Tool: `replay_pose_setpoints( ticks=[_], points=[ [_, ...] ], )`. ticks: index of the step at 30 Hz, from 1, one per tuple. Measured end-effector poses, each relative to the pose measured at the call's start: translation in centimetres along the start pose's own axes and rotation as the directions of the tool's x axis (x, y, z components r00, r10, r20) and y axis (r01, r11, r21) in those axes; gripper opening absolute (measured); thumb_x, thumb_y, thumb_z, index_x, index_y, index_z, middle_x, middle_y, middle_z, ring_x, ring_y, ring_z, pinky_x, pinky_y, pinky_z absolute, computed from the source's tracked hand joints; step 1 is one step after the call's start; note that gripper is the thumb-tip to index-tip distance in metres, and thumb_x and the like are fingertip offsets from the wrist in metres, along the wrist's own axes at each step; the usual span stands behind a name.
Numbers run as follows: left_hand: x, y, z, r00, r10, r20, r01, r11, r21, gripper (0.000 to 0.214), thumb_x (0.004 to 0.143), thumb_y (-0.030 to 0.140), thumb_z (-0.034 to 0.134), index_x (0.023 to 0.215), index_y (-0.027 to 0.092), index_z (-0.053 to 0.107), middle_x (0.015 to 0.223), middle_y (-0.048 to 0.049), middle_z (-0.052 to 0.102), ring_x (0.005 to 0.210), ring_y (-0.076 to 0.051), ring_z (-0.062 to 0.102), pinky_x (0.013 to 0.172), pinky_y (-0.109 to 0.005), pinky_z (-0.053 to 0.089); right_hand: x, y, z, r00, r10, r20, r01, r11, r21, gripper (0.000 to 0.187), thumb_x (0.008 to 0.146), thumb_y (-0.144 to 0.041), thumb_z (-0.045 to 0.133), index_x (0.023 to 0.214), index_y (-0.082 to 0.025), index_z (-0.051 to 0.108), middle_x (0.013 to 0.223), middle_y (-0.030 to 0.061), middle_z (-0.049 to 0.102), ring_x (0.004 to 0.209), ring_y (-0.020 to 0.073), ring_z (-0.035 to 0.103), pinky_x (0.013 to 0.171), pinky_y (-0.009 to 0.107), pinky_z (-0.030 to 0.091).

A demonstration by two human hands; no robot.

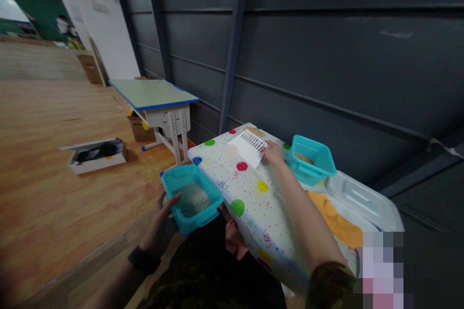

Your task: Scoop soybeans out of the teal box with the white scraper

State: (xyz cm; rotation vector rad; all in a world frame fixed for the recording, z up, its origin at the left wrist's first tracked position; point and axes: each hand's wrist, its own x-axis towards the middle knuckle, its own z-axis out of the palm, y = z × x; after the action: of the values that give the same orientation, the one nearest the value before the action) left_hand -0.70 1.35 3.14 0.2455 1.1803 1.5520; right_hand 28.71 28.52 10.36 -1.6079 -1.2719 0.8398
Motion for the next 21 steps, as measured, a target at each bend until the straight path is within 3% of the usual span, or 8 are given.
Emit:
replay_pose_setpoints(
  ticks=[8,14,17,21],
  points=[
    [0.3,-1.4,-0.1,1.000,-0.027,-0.009,0.026,0.998,-0.062,0.082,0.100,0.029,0.084,0.172,0.037,0.044,0.169,-0.0132,0.067,0.140,-0.034,0.077,0.109,-0.050,0.071,-3.9,0.0,-1.1,0.980,0.019,0.199,-0.037,0.996,0.087,0.039,0.097,-0.014,0.067,0.135,-0.019,0.075,0.102,0.0072,0.086,0.073,0.0192,0.078,0.064,0.030,0.068],
    [0.5,-1.6,-0.1,1.000,-0.008,0.008,0.008,0.998,-0.070,0.091,0.092,0.033,0.093,0.170,0.038,0.045,0.166,-0.0131,0.069,0.139,-0.035,0.078,0.110,-0.052,0.070,-3.5,0.7,-1.6,1.000,0.026,0.015,-0.028,0.990,0.135,0.038,0.101,-0.015,0.061,0.137,-0.020,0.072,0.099,0.0046,0.084,0.072,0.0185,0.078,0.063,0.029,0.068],
    [0.8,-1.7,-0.1,1.000,-0.004,-0.014,0.003,0.997,-0.071,0.094,0.091,0.032,0.094,0.171,0.037,0.045,0.161,-0.0131,0.072,0.135,-0.035,0.079,0.108,-0.050,0.071,-2.8,1.7,-0.9,0.999,0.051,-0.003,-0.051,0.997,0.065,0.036,0.102,-0.018,0.062,0.137,-0.022,0.072,0.099,0.0045,0.085,0.071,0.0179,0.079,0.063,0.029,0.069],
    [1.2,-1.9,0.0,0.999,-0.002,-0.049,-0.001,0.998,-0.060,0.091,0.094,0.028,0.090,0.172,0.036,0.045,0.159,-0.0131,0.074,0.131,-0.034,0.081,0.105,-0.050,0.073,-1.7,1.7,0.7,1.000,-0.008,-0.012,0.008,1.000,0.013,0.037,0.104,-0.019,0.060,0.139,-0.021,0.073,0.102,0.0059,0.085,0.076,0.0179,0.081,0.061,0.026,0.068]
  ],
)
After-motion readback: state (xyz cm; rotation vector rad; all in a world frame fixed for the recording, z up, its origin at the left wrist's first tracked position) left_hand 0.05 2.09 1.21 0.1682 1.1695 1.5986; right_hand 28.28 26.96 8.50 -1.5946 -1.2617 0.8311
